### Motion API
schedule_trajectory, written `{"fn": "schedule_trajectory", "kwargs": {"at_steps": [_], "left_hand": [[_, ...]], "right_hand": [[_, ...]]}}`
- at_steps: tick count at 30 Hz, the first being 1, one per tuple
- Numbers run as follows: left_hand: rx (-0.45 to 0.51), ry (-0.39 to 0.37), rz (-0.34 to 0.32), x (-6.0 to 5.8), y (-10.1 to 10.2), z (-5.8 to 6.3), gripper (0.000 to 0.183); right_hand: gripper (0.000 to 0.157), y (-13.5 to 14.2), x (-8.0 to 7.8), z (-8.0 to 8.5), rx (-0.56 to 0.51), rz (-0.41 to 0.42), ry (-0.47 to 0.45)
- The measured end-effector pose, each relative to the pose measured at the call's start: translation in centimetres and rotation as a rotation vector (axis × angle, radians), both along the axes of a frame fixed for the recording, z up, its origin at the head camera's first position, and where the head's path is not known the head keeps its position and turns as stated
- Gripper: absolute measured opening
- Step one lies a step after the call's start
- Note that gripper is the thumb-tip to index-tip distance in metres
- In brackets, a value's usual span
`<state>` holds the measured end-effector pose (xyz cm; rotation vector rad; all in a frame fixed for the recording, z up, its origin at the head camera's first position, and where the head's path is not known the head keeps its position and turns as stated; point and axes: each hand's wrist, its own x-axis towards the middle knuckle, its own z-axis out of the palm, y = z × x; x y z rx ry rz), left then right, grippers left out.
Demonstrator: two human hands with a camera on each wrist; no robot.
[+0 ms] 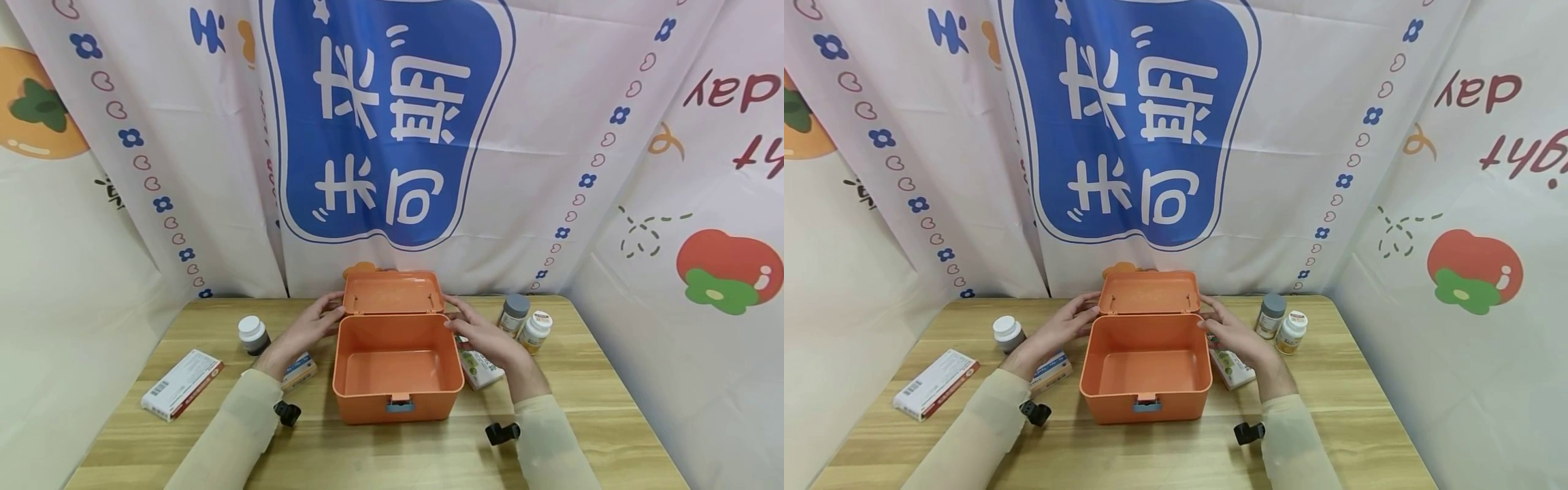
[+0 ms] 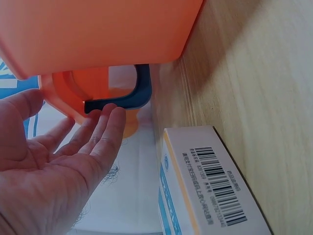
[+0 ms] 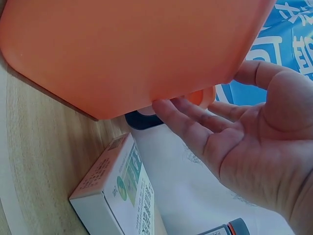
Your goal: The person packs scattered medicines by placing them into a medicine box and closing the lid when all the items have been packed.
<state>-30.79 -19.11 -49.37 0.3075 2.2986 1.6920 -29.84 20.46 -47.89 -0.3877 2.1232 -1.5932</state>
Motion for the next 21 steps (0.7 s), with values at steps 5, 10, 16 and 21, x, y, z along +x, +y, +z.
{"fn": "schedule_trajectory", "kwargs": {"at_steps": [5, 10, 16, 21], "left_hand": [[-0.008, 0.014, 0.003, 0.0, 0.0, 0.1, 0.057], [-0.017, 0.055, -0.002, 0.2, -0.2, 0.4, 0.058], [-0.033, 0.11, 0.014, 0.8, -0.9, 1.2, 0.06], [-0.051, 0.13, 0.043, 1.3, -1.6, 1.5, 0.06]], "right_hand": [[0.07, 0.1, 0.1, 0.0, -0.006, -0.003, -0.023], [0.071, 0.2, 0.0, -0.3, -0.019, 0.004, -0.033], [0.071, 0.4, -0.1, -0.7, -0.032, 0.009, -0.042], [0.071, 0.5, -0.1, -0.7, -0.02, 0.0, -0.047]]}}
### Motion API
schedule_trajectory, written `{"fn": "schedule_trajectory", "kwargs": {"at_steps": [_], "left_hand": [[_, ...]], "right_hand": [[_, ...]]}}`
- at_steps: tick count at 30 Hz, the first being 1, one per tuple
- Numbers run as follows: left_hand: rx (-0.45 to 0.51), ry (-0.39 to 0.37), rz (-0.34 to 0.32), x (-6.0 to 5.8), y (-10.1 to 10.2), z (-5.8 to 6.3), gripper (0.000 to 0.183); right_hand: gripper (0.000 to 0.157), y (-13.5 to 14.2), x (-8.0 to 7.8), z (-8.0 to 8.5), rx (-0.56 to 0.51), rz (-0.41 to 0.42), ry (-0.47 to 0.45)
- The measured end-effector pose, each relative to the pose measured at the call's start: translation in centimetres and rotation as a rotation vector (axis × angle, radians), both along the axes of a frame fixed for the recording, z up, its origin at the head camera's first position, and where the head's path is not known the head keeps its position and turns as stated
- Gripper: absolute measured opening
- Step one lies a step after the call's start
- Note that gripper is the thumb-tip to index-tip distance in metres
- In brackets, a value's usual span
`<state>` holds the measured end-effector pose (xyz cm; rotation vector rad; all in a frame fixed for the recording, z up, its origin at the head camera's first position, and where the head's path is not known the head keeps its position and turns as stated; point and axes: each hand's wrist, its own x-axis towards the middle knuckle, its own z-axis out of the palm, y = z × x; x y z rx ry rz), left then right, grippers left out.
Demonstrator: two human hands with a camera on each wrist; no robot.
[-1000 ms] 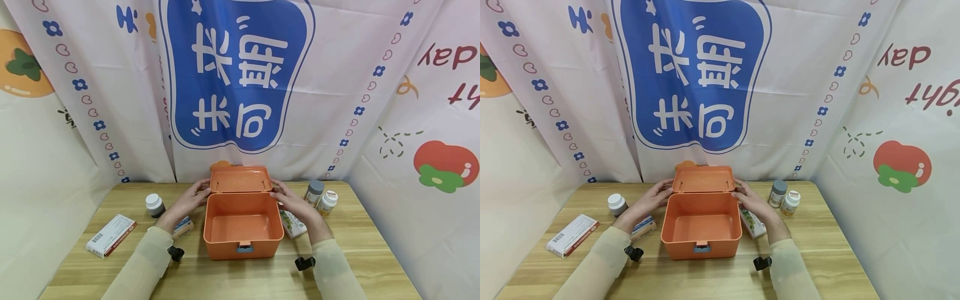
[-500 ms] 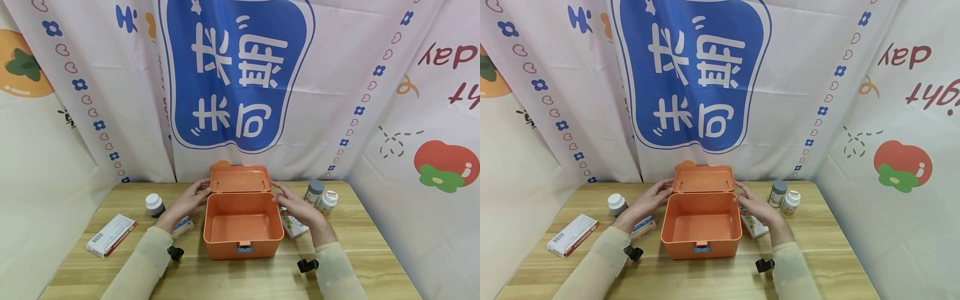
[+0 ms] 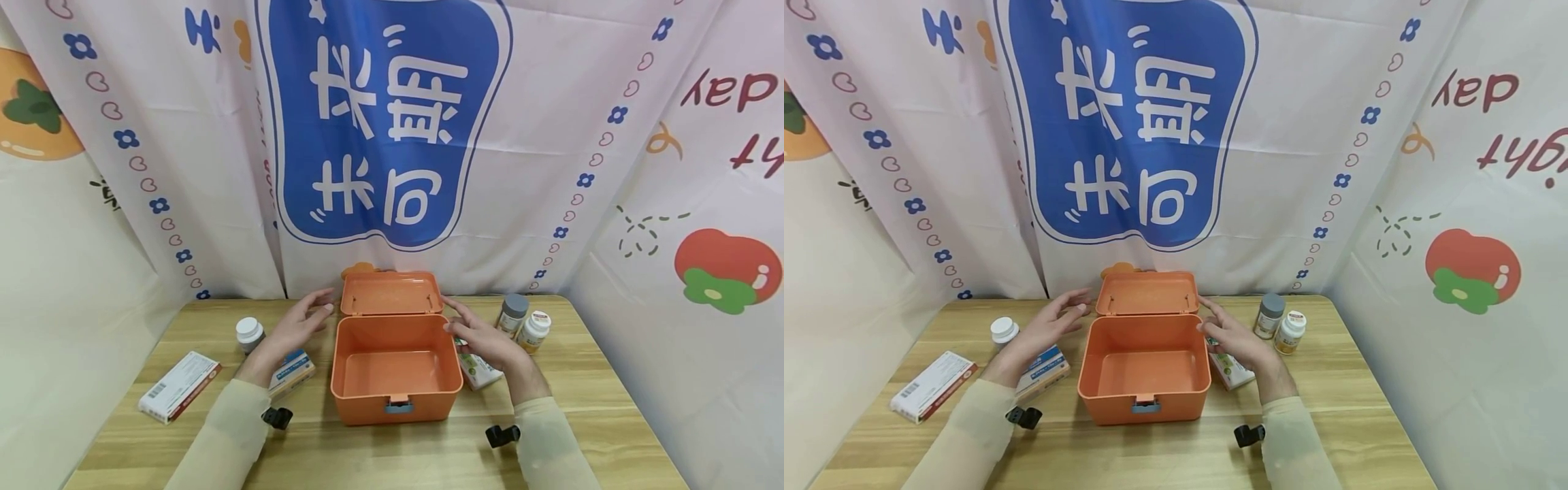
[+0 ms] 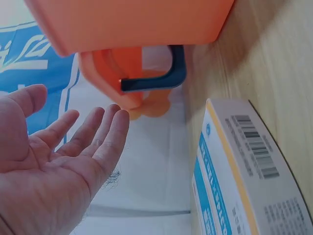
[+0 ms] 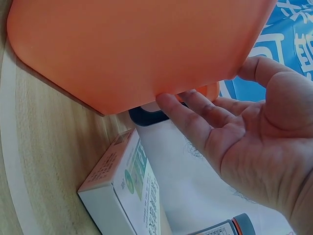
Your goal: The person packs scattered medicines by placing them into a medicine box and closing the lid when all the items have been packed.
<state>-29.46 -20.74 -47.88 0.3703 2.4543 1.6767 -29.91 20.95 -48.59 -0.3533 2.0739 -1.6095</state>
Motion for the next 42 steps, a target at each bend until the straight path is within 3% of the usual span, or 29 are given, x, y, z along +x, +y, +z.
{"fn": "schedule_trajectory", "kwargs": {"at_steps": [16, 26, 34, 42], "left_hand": [[-0.026, 0.056, 0.064, 2.3, -3.7, 0.8, 0.062], [-0.027, 0.155, 0.087, 3.0, -6.0, 1.9, 0.058], [-0.068, 0.173, 0.127, 3.4, -7.8, 2.7, 0.06], [-0.056, 0.17, 0.179, 3.5, -10.4, 2.6, 0.061]], "right_hand": [[0.074, 0.2, 0.0, -0.1, 0.009, 0.021, 0.001], [0.074, 0.2, 0.0, 0.0, 0.016, 0.012, -0.008], [0.075, 0.0, 0.1, 0.3, 0.025, -0.001, 0.001], [0.074, 0.2, 0.0, 0.2, 0.018, -0.002, 0.011]]}}
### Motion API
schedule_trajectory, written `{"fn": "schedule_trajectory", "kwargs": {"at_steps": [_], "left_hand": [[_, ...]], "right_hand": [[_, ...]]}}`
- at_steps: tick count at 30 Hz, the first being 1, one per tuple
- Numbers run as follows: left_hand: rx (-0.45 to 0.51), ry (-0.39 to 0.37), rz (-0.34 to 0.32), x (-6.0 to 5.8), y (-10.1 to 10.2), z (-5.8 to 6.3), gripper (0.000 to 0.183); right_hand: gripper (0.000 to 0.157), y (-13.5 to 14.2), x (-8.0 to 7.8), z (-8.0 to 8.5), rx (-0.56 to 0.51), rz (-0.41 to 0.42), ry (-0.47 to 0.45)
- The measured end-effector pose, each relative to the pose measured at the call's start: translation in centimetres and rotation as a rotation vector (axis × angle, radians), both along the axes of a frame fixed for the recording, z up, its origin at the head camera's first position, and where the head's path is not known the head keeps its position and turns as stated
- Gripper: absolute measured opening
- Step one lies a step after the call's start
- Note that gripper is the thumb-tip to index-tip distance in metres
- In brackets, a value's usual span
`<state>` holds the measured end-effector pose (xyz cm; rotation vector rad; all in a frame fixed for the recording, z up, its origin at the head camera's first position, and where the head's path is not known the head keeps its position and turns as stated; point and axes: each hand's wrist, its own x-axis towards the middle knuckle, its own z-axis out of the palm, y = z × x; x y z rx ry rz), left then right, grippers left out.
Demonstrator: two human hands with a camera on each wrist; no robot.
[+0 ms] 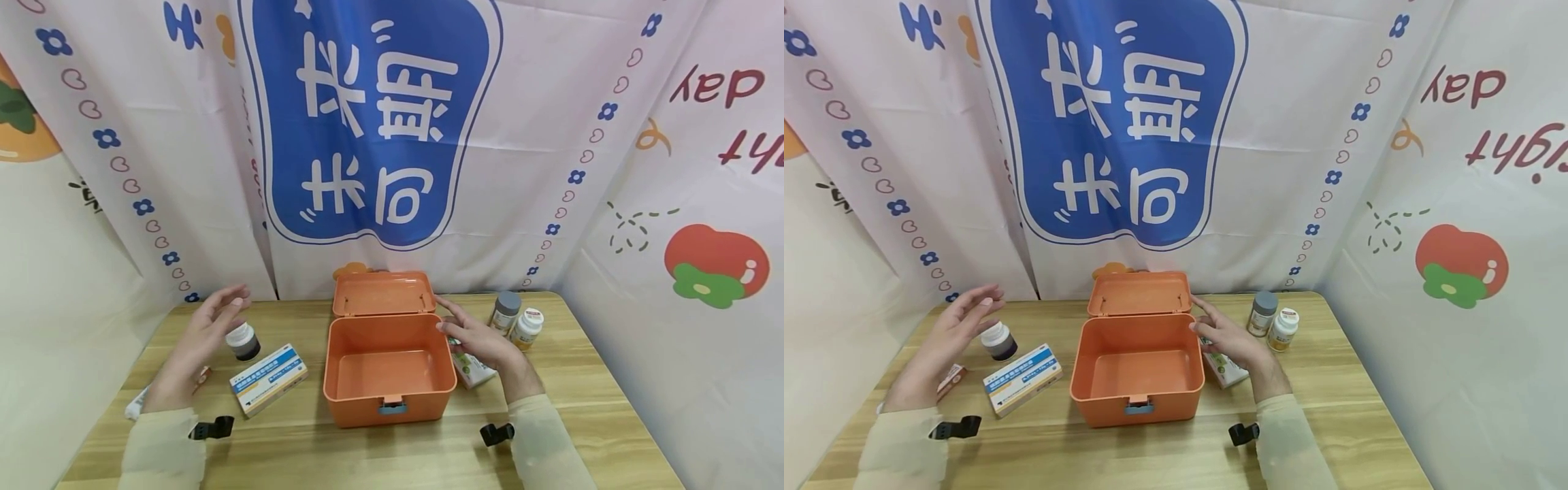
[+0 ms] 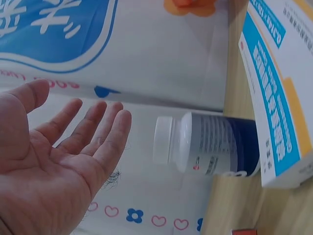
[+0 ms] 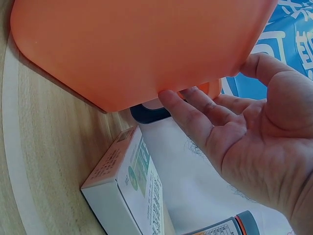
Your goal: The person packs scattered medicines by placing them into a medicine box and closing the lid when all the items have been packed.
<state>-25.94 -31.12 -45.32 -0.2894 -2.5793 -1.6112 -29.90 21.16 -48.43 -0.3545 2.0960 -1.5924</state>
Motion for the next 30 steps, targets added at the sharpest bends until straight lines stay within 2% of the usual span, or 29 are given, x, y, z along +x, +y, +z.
{"fn": "schedule_trajectory", "kwargs": {"at_steps": [4, 11, 15, 21, 30], "left_hand": [[0.008, 0.025, 0.006, 0.0, -1.1, -0.2, 0.06], [-0.006, -0.013, 0.061, 0.2, -2.7, -0.7, 0.064], [-0.06, -0.063, 0.085, -0.1, -3.2, -1.1, 0.067], [-0.12, -0.185, 0.103, -0.6, -3.6, -2.2, 0.075], [-0.159, -0.223, 0.082, -0.9, -4.1, -3.5, 0.075]], "right_hand": [[0.074, -0.1, 0.0, 0.0, 0.005, 0.004, 0.0], [0.074, -0.1, 0.0, -0.2, 0.002, 0.006, -0.008], [0.074, 0.0, 0.0, -0.2, 0.001, 0.003, -0.014], [0.074, 0.1, -0.1, -0.3, -0.001, 0.002, -0.024], [0.073, 0.1, -0.1, -0.1, 0.001, 0.002, -0.021]]}}
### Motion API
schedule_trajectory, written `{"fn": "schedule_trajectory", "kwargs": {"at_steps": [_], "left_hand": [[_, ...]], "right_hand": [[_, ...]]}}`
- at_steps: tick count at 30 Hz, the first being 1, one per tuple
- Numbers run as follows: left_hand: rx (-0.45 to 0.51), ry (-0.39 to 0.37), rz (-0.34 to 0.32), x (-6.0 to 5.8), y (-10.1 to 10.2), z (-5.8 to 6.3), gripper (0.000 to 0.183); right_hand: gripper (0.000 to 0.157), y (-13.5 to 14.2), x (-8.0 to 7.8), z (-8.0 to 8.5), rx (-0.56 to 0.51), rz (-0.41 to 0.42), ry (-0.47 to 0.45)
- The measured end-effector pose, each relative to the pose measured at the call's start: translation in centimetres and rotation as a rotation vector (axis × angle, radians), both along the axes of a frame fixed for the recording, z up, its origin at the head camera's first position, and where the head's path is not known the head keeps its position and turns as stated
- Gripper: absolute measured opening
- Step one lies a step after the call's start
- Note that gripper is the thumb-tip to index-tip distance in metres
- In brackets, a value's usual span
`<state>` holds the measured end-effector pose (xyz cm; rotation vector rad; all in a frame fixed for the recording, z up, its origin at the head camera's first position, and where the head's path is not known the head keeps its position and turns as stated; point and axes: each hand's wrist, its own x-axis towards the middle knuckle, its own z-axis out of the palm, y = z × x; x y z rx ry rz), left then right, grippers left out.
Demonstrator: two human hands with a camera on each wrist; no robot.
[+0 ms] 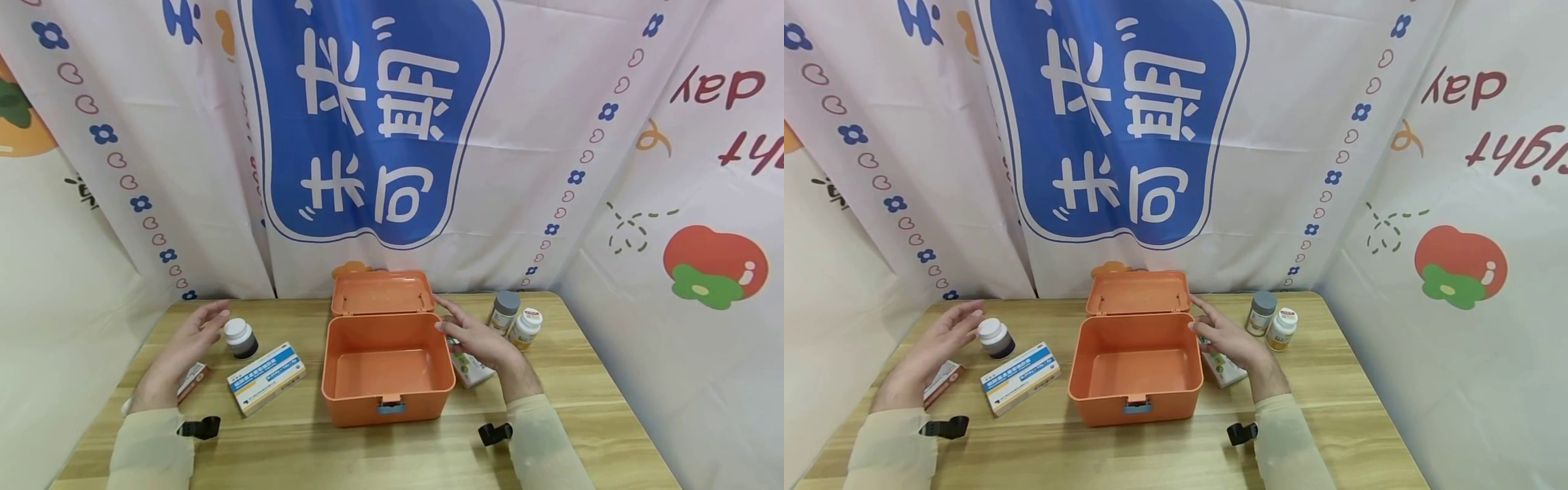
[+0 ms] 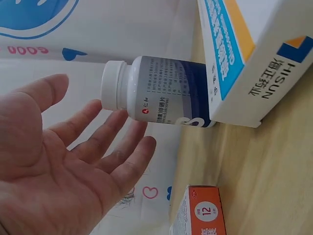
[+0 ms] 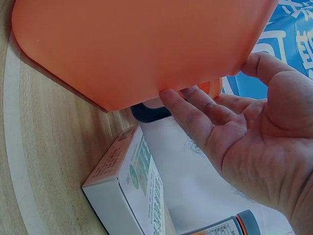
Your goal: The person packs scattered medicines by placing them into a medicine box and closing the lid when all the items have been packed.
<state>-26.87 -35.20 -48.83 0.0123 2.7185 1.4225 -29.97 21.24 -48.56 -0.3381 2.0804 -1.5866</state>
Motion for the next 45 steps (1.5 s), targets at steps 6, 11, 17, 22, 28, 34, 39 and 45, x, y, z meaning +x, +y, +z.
{"fn": "schedule_trajectory", "kwargs": {"at_steps": [6, 11, 17, 22, 28, 34, 39, 45], "left_hand": [[-0.064, -0.048, -0.009, 0.0, 0.1, -0.2, 0.081], [-0.121, -0.047, -0.025, -0.1, 0.4, -0.4, 0.083], [-0.14, -0.073, -0.032, -0.1, 0.5, -0.7, 0.089], [-0.117, -0.071, -0.033, 0.1, 0.6, -0.8, 0.084], [-0.118, -0.051, -0.014, 0.3, 0.8, -0.9, 0.07], [-0.101, -0.06, 0.024, 0.2, 1.2, -0.3, 0.076], [-0.109, -0.021, 0.047, 0.2, 2.1, 1.0, 0.077], [-0.141, 0.048, 0.026, 0.7, 3.1, 2.5, 0.074]], "right_hand": [[0.073, -0.1, 0.0, 0.0, -0.006, 0.002, 0.004], [0.073, -0.1, 0.0, 0.0, -0.006, -0.002, 0.001], [0.072, -0.1, -0.1, -0.2, -0.016, -0.007, -0.006], [0.072, -0.1, -0.1, -0.2, -0.02, -0.006, -0.006], [0.072, -0.2, -0.1, -0.1, -0.026, -0.001, -0.005], [0.073, -0.1, -0.1, -0.2, -0.023, 0.001, -0.002], [0.074, -0.1, -0.2, -0.2, -0.02, 0.0, 0.002], [0.074, 0.0, -0.1, -0.1, -0.02, 0.007, 0.001]]}}
